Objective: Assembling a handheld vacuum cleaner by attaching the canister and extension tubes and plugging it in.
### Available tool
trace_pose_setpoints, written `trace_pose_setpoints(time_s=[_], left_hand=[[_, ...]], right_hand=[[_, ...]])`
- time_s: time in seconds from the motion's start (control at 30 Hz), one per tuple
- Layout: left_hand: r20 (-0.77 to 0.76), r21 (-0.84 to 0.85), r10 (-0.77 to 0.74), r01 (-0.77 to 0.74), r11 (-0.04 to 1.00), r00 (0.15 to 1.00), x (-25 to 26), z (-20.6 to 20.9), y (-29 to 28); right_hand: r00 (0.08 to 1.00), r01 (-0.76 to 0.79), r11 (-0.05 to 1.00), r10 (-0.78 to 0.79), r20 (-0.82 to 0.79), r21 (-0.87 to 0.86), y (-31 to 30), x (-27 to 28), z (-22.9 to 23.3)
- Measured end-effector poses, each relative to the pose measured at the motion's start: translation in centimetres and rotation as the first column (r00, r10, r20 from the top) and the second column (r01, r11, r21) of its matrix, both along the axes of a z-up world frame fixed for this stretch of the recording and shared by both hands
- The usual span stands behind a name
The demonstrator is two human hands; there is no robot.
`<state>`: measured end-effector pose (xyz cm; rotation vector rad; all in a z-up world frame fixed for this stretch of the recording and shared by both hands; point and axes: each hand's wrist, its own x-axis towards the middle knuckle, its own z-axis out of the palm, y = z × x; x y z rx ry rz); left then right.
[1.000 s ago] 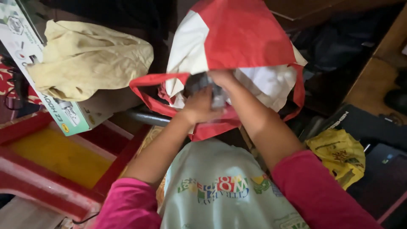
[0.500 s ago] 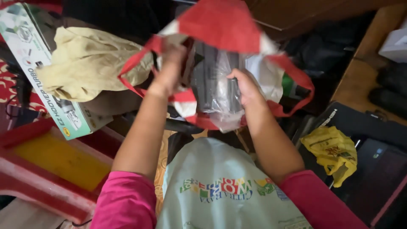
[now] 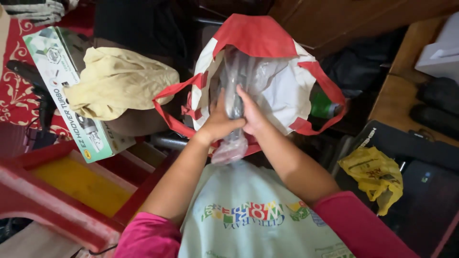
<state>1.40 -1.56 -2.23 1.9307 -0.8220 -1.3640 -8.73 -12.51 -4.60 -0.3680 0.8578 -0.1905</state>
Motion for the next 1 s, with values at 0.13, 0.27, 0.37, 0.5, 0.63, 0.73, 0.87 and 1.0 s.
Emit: trace_pose_setpoints(time_s=[0.13,0.27,0.37,0.5,0.63,0.73,0.87,1.0], left_hand=[[0.065,-0.088,0.215,-0.209,0.974,0.975,0.2,-0.1,0.2],[-0.095,-0.249,0.426,-0.436,0.865,0.900,1.6,-1.1,0.7],[-0.220,-0.236,0.484,-0.527,0.816,0.847,3.5,-2.5,1.6],[-0.345,-0.169,0.514,-0.591,0.789,0.785,6.1,-0.7,2.8],[-0.427,0.006,0.628,-0.693,0.721,0.650,7.3,2.5,4.2],[-0.528,-0.012,0.631,-0.748,0.664,0.569,7.6,5.3,5.6],[-0.697,-0.088,0.519,-0.776,0.625,0.496,7.7,10.8,6.5],[-0.712,-0.113,0.505,-0.790,0.603,0.487,7.7,11.5,7.6]], right_hand=[[0.987,-0.139,0.983,0.147,0.065,-0.121,-0.8,1.0,0.5],[0.966,-0.253,0.904,0.253,-0.048,-0.345,-1.7,0.8,-1.1],[0.931,-0.365,0.767,0.308,-0.196,-0.528,-2.5,-0.3,-5.2],[0.842,-0.511,0.680,0.273,-0.466,-0.525,-4.3,-0.2,0.7],[0.807,-0.529,0.204,-0.177,-0.563,-0.824,-5.6,-2.2,-3.9],[0.825,-0.523,-0.040,-0.276,-0.494,-0.851,-4.9,-1.4,-5.7],[0.715,-0.694,-0.045,-0.162,-0.680,-0.718,-4.3,0.3,-6.5],[0.643,-0.765,-0.095,-0.087,-0.761,-0.637,-4.1,0.9,-5.8]])
